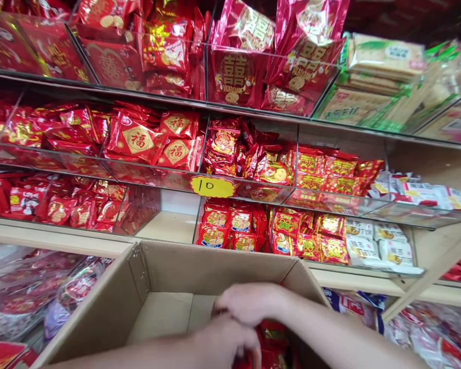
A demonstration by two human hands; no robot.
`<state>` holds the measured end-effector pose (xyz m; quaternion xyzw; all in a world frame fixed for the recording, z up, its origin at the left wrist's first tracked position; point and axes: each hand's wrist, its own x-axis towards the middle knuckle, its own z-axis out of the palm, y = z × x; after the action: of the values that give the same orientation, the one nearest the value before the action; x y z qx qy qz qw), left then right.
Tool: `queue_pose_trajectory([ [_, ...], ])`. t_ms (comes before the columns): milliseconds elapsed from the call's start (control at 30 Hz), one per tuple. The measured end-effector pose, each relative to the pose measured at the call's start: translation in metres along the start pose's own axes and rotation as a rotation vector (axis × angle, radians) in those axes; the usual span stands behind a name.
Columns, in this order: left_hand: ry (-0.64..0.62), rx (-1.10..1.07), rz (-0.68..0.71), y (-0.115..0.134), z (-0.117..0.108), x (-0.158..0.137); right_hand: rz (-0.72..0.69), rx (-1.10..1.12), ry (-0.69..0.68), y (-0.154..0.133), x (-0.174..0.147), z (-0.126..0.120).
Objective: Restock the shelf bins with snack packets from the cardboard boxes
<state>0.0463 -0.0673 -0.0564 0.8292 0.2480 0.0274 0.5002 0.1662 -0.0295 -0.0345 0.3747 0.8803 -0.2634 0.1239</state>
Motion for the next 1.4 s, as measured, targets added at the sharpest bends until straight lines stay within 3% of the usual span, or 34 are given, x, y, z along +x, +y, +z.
queue_pose_trajectory([
  [67,0.178,-0.123,-0.057,0.009,-0.025,0.0,-0.014,0.312,0.213,0.012,-0.013,-0.016],
  [133,0.419,-0.396,0.021,0.017,-0.049,-0.002,-0.031,0.673,0.385,0.021,-0.022,-0.025],
  [233,0.68,-0.569,0.08,0.024,-0.074,-0.007,-0.132,1.204,0.515,0.024,-0.028,-0.028],
  [300,0.775,-0.623,0.083,0.025,-0.081,-0.009,-0.177,1.321,0.554,0.021,-0.027,-0.027],
  [400,0.811,-0.651,0.069,0.025,-0.082,-0.01,-0.236,1.301,0.619,0.014,-0.023,-0.025],
  [500,0.74,-0.623,0.023,0.025,-0.083,-0.011,-0.326,1.267,0.659,0.01,-0.019,-0.024],
  [667,0.759,-0.618,-0.03,0.022,-0.086,-0.012,-0.317,1.224,0.729,0.007,-0.017,-0.021],
  [767,0.818,-0.663,0.007,0.021,-0.085,-0.012,-0.274,1.198,0.779,0.007,-0.017,-0.02],
  [967,0.856,-0.825,0.136,0.023,-0.089,-0.016,-0.262,1.14,0.701,0.012,-0.02,-0.022],
  [1100,0.733,-0.98,0.158,0.024,-0.094,-0.02,-0.237,0.77,0.958,0.017,-0.023,-0.022],
  [1233,0.501,-1.014,-0.047,0.026,-0.091,-0.023,-0.353,0.349,1.179,0.016,-0.022,-0.019],
  [1333,0.523,-0.91,-0.034,0.026,-0.087,-0.022,-0.383,0.372,1.21,0.014,-0.021,-0.018],
  [1400,0.624,-0.844,0.047,0.025,-0.086,-0.02,-0.334,0.63,1.217,0.014,-0.02,-0.019],
])
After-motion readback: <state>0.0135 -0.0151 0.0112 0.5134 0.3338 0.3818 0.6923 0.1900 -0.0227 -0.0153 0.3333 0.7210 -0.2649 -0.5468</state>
